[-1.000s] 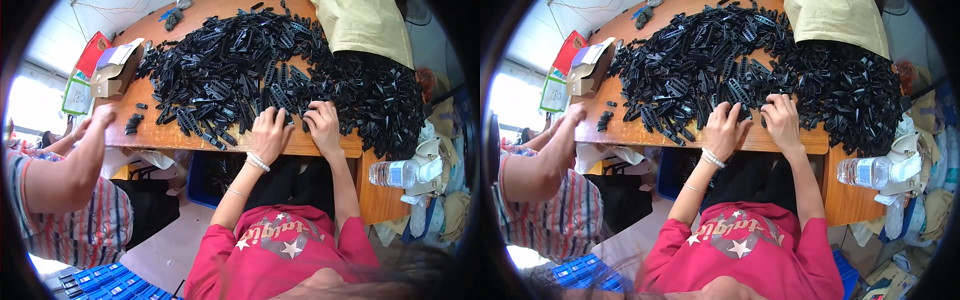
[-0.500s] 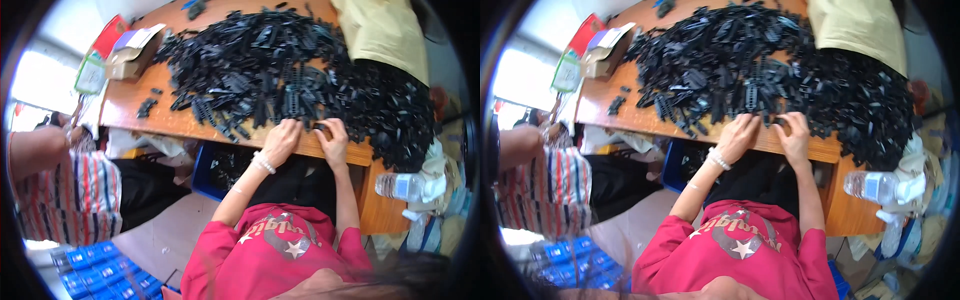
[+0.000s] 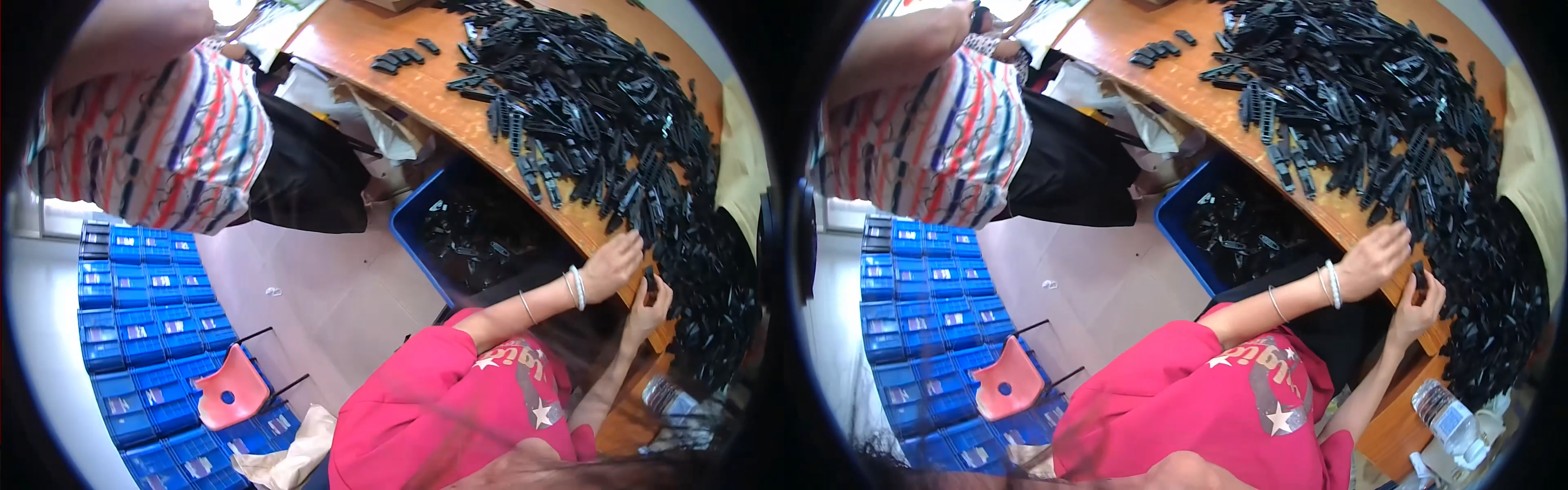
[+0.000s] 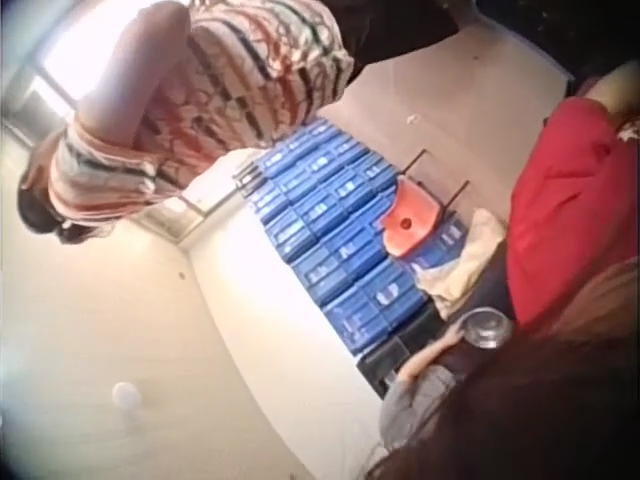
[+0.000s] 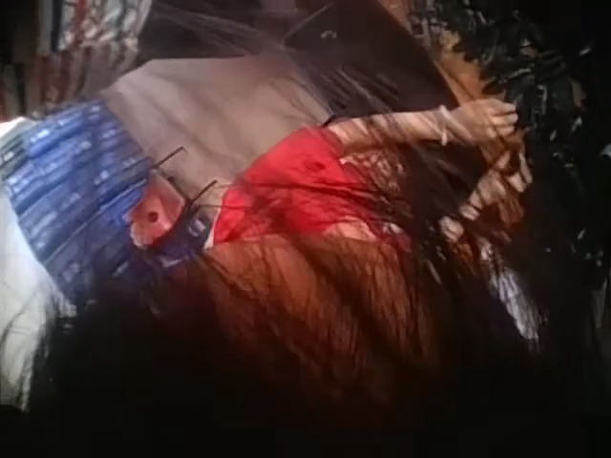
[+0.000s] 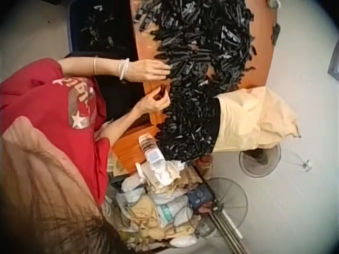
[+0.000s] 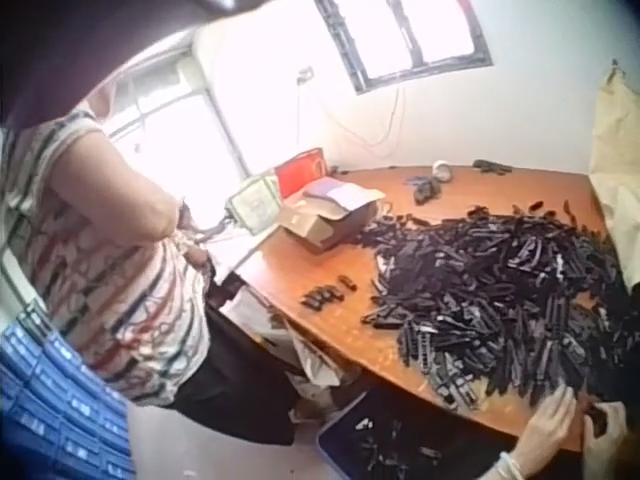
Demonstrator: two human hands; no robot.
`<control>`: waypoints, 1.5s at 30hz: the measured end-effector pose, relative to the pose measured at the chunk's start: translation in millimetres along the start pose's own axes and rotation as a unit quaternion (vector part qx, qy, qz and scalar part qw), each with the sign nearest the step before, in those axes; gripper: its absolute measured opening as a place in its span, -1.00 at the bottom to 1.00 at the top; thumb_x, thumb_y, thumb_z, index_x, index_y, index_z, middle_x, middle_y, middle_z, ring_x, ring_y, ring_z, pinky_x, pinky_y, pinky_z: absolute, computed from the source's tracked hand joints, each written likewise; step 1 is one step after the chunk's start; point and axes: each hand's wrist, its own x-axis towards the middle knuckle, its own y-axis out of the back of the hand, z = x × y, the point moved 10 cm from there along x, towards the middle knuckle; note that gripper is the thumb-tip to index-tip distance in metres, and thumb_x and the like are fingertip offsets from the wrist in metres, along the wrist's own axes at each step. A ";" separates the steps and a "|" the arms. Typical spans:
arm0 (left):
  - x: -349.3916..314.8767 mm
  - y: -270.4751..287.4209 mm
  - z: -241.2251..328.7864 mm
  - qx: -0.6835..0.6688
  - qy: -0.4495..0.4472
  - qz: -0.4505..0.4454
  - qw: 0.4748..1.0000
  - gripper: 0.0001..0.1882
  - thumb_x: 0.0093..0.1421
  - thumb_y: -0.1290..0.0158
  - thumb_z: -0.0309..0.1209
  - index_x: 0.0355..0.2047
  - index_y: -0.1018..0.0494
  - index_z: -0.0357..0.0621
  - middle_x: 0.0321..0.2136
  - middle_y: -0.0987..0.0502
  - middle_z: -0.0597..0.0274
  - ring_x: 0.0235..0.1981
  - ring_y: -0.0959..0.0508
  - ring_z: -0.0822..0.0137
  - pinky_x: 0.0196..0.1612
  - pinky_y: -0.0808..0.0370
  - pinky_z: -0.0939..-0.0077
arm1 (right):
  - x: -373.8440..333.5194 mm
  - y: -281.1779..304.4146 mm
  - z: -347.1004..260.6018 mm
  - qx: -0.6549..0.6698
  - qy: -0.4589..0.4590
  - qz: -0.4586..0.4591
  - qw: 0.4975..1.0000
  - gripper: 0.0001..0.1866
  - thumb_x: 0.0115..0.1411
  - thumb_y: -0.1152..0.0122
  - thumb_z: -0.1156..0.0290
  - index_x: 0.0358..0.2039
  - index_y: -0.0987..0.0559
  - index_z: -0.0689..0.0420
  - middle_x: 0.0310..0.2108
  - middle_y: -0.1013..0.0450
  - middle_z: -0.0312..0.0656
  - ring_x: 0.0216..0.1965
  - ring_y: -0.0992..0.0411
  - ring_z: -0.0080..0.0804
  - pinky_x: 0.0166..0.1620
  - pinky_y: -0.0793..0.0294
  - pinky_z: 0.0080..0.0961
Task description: Sorting and inspecting small black plastic mechanical components at a workbench.
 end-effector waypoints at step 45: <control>-30.1 14.8 -87.5 -0.639 0.459 -0.049 0.615 -0.74 0.34 0.08 -0.37 -0.45 -0.41 -0.26 -0.41 -0.53 0.11 -0.42 -0.55 0.31 -0.20 -0.49 0.45 | 14.6 38.4 0.9 -0.166 -0.090 0.107 0.976 -0.81 0.04 -0.37 0.39 -0.36 -0.56 0.15 -0.32 -0.35 -0.21 -0.19 -0.34 -0.23 -0.15 -0.25 -0.30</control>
